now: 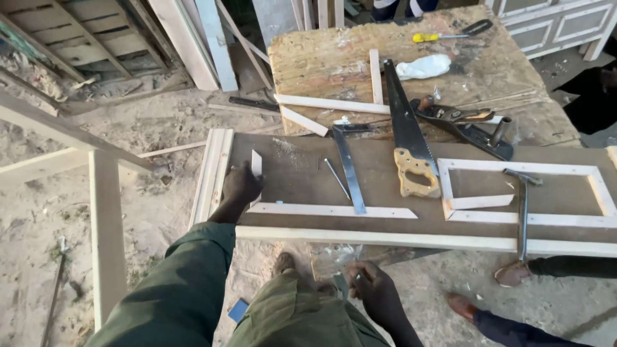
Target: The person measures and marks wooden pieces using a try square and pencil, then cuts them with a hand saw. They apply glue to the edges of the cut pieces and assemble them into a rectangular frame, securing the joints with a hammer and nails.
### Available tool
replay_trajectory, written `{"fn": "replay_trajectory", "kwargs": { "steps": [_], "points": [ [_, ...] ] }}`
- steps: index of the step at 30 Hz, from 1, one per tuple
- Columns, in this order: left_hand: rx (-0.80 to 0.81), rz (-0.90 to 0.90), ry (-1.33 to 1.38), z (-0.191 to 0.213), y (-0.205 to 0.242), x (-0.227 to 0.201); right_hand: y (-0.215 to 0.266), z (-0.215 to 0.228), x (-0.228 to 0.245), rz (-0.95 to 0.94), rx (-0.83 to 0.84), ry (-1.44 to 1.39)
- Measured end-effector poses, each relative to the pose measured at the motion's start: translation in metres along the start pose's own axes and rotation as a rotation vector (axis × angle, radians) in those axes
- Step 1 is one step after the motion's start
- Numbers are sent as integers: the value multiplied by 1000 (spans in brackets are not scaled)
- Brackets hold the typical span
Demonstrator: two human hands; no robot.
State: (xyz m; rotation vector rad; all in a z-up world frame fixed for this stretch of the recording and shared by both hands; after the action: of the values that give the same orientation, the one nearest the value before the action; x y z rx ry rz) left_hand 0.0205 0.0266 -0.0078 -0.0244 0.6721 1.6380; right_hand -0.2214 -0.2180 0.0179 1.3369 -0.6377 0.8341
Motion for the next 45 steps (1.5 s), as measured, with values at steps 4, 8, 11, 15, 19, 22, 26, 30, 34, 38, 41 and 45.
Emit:
{"fn": "replay_trajectory", "kwargs": {
  "steps": [4, 8, 11, 15, 19, 22, 26, 30, 34, 38, 41, 45],
  "points": [
    [29, -64, -85, 2, 8, -4, 5, -3, 16, 26, 2, 60],
    [58, 4, -89, -4, 3, 5, 2, -14, 16, 130, 34, 185],
    [-20, -129, -138, -21, -31, 22, 3, -27, 25, 47, 92, 165],
    [8, -91, -41, -13, -10, 17, 3, -47, 32, 66, 151, 226],
    [32, -98, -49, -30, -35, 56, -13, -66, 50, 101, 173, 387],
    [263, -89, -4, 16, 27, 27, -35, -77, 82, 147, 189, 418],
    [453, -100, 92, 16, 44, 39, -98, -103, 114, 267, 134, 519],
    [497, -169, 51, 7, 34, 44, -169, -125, 137, 305, 73, 577],
    [469, -217, 101, 1, 29, 52, -174, -157, 164, 177, 61, 754],
    [398, -275, 105, -31, -18, 62, -204, -171, 152, 76, 41, 1003],
    [373, -300, 128, -26, -15, 61, -203, -172, 150, 113, -2, 913],
    [376, -330, 143, -33, -16, 66, -200, -173, 149, 150, -35, 925]
  ]
}}
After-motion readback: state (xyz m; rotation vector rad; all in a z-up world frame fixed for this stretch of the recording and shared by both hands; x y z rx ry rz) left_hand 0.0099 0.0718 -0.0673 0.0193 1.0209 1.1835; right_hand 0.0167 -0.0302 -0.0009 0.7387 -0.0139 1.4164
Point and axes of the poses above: each hand's wrist, its own y-axis away from the middle knuckle, its own z-axis out of the back of the hand, x = y × z, the point moved 3 cm from there along -y, towards the middle knuckle, and after that the axes turned 8 degrees about x, right-handed, at the moved point
